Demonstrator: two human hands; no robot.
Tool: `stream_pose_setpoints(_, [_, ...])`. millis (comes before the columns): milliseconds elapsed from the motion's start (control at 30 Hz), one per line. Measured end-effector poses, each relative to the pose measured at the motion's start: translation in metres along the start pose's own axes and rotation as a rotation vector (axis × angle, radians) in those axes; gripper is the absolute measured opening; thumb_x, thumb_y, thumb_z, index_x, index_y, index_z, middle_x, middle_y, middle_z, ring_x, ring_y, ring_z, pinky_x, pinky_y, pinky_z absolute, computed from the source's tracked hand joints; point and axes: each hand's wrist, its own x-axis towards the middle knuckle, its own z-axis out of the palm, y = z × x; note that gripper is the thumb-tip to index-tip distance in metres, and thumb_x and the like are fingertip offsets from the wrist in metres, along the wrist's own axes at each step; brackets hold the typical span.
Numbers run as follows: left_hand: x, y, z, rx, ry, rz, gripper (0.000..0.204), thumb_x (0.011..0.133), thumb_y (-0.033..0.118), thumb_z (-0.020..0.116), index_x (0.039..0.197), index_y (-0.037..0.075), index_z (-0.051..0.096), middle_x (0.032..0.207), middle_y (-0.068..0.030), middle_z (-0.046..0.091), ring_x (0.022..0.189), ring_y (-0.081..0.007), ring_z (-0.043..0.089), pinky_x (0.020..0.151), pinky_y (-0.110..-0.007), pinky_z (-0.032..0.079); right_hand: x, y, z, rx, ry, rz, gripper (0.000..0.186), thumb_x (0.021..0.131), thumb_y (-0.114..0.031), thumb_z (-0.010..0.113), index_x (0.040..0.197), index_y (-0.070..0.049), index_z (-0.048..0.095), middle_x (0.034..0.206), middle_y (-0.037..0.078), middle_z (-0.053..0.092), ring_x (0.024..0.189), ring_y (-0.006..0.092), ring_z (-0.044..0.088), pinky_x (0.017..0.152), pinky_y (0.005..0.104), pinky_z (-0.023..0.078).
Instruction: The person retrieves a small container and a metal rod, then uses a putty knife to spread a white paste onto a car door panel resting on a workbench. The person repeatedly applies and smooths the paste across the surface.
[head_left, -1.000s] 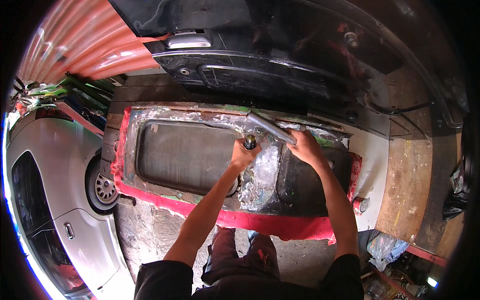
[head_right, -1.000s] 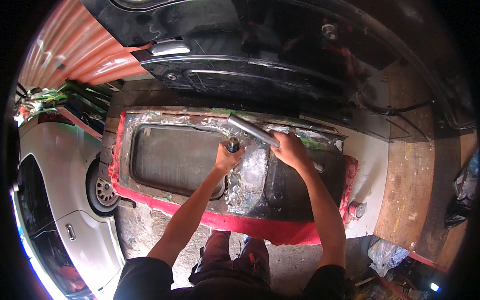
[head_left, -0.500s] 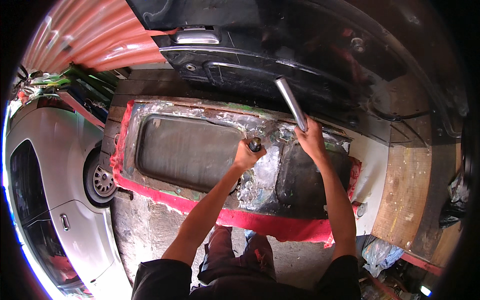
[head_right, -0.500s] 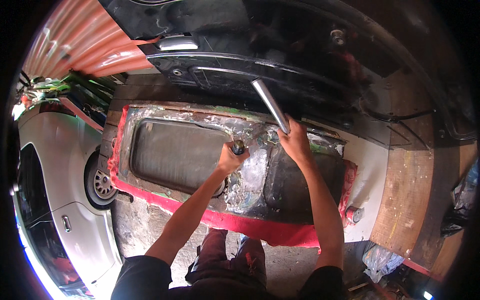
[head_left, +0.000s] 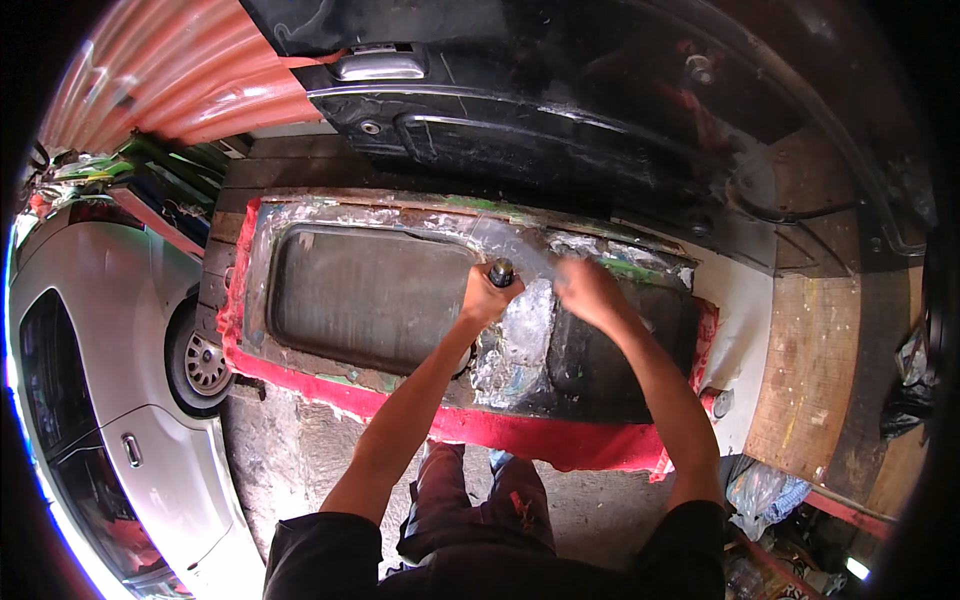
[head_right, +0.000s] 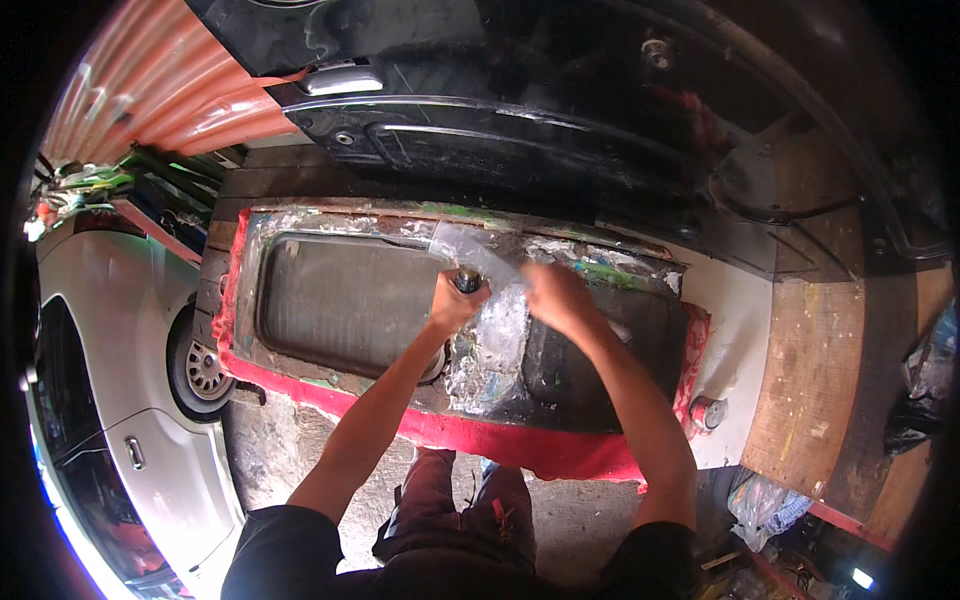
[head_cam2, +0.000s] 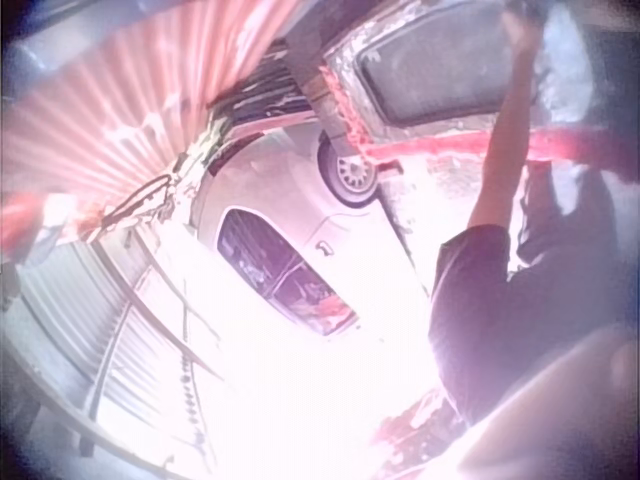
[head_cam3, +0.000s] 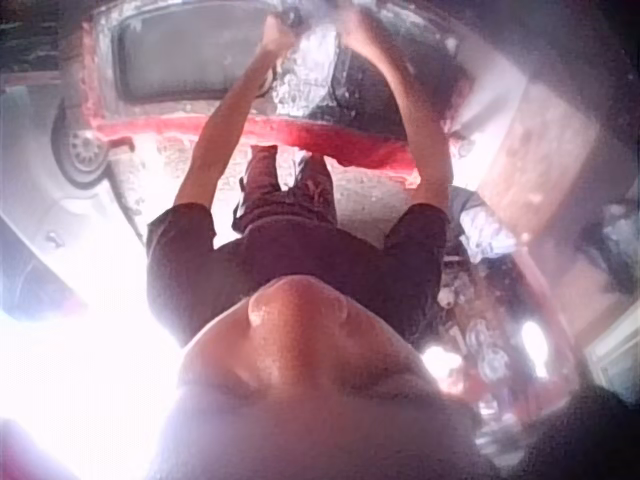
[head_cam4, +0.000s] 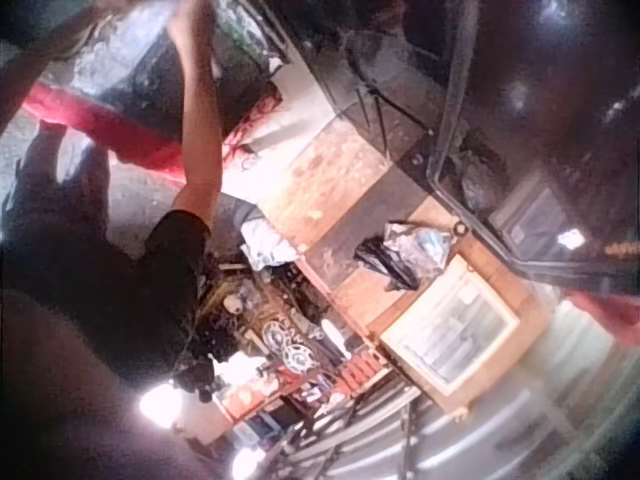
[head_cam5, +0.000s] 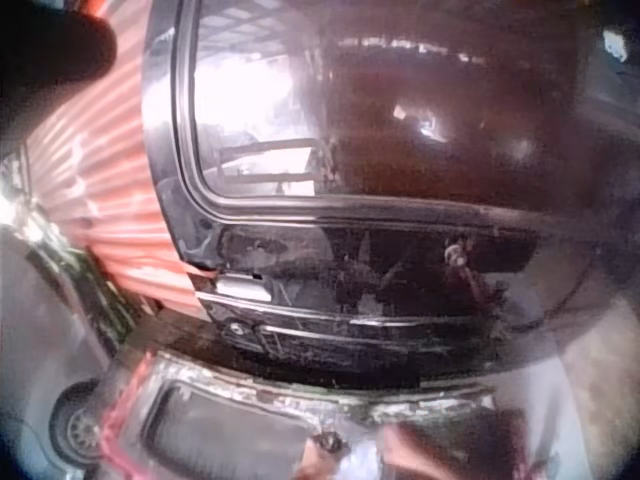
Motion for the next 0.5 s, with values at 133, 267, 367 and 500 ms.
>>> stream_pose_setpoints(133, [0.000,-0.009,-0.009,0.012,-0.121,-0.122,0.015,0.074,0.003,0.069,0.065,0.004,0.058,0.058,0.0051,0.052,0.049,-0.0040,0.045,0.043,-0.025,0.032,0.009,-0.008,-0.015,-0.048,-0.022,-0.040,0.030,0.080,-0.009,0.067,0.109,-0.004,0.062,0.077,0.023,0.065,0.075,0.0373,0.068,0.065,0.0428,0.054])
stream_pose_setpoints(267, [-0.001,-0.009,-0.007,0.058,-0.131,-0.173,0.022,0.074,0.009,0.071,0.062,0.002,0.053,0.058,0.0044,0.050,0.055,-0.0043,0.043,0.048,-0.027,0.036,0.023,0.000,-0.024,0.268,0.333,0.021,0.019,0.080,-0.006,0.062,0.098,0.000,0.060,0.075,0.022,0.064,0.070,0.0350,0.068,0.058,0.0399,0.050])
stream_pose_setpoints(367, [-0.002,-0.005,-0.004,0.142,-0.186,-0.104,0.022,0.074,0.010,0.071,0.062,0.002,0.054,0.058,0.0044,0.050,0.053,-0.0039,0.043,0.047,-0.027,0.035,0.008,0.028,0.008,0.259,0.151,0.169,0.016,0.080,-0.008,0.064,0.093,-0.001,0.060,0.076,0.023,0.064,0.078,0.0376,0.067,0.065,0.0435,0.051])
stream_pose_setpoints(500, [-0.003,-0.007,-0.011,0.166,-0.170,-0.139,0.020,0.075,0.009,0.071,0.063,0.003,0.056,0.058,0.0044,0.053,0.053,-0.0030,0.045,0.046,-0.026,0.034,0.000,-0.005,-0.017,-0.212,-0.064,-0.009,0.038,0.078,-0.011,0.067,0.115,-0.013,0.060,0.085,0.021,0.065,0.087,0.0390,0.066,0.074,0.0487,0.053])
